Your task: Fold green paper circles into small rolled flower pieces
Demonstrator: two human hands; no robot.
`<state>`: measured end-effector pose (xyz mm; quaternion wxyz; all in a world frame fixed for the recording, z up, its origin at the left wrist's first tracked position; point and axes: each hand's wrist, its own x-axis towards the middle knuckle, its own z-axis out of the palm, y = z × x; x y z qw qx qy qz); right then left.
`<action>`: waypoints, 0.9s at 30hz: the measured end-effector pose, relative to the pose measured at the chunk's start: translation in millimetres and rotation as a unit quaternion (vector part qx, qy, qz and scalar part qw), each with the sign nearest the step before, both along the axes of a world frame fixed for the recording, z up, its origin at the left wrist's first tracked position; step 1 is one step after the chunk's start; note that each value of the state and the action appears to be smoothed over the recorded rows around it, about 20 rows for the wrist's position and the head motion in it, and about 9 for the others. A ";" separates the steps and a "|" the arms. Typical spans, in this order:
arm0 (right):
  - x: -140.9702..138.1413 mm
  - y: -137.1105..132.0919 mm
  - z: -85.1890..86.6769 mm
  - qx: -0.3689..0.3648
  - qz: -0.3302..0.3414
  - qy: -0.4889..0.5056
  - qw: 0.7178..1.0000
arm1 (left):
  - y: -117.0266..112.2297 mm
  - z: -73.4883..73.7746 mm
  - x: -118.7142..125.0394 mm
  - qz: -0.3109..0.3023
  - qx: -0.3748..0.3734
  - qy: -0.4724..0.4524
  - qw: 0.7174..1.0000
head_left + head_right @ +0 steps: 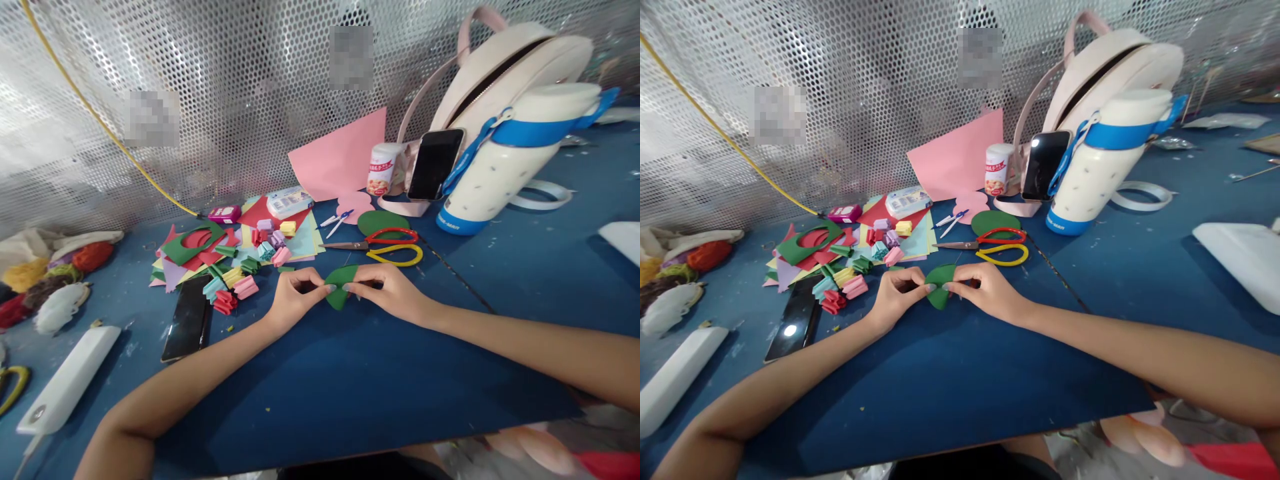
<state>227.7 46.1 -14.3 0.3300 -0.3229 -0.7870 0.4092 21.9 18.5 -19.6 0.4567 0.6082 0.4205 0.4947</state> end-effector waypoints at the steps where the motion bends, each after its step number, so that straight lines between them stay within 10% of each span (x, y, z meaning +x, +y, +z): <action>1: -0.2 -0.7 0.2 0.006 -0.005 0.001 1.000 | -0.5 -0.1 0.5 0.001 0.005 0.000 1.000; 27: -2.1 0.4 -6.2 0.037 0.063 -0.053 0.996 | -6.1 -0.1 9.2 0.068 -0.009 -0.115 0.991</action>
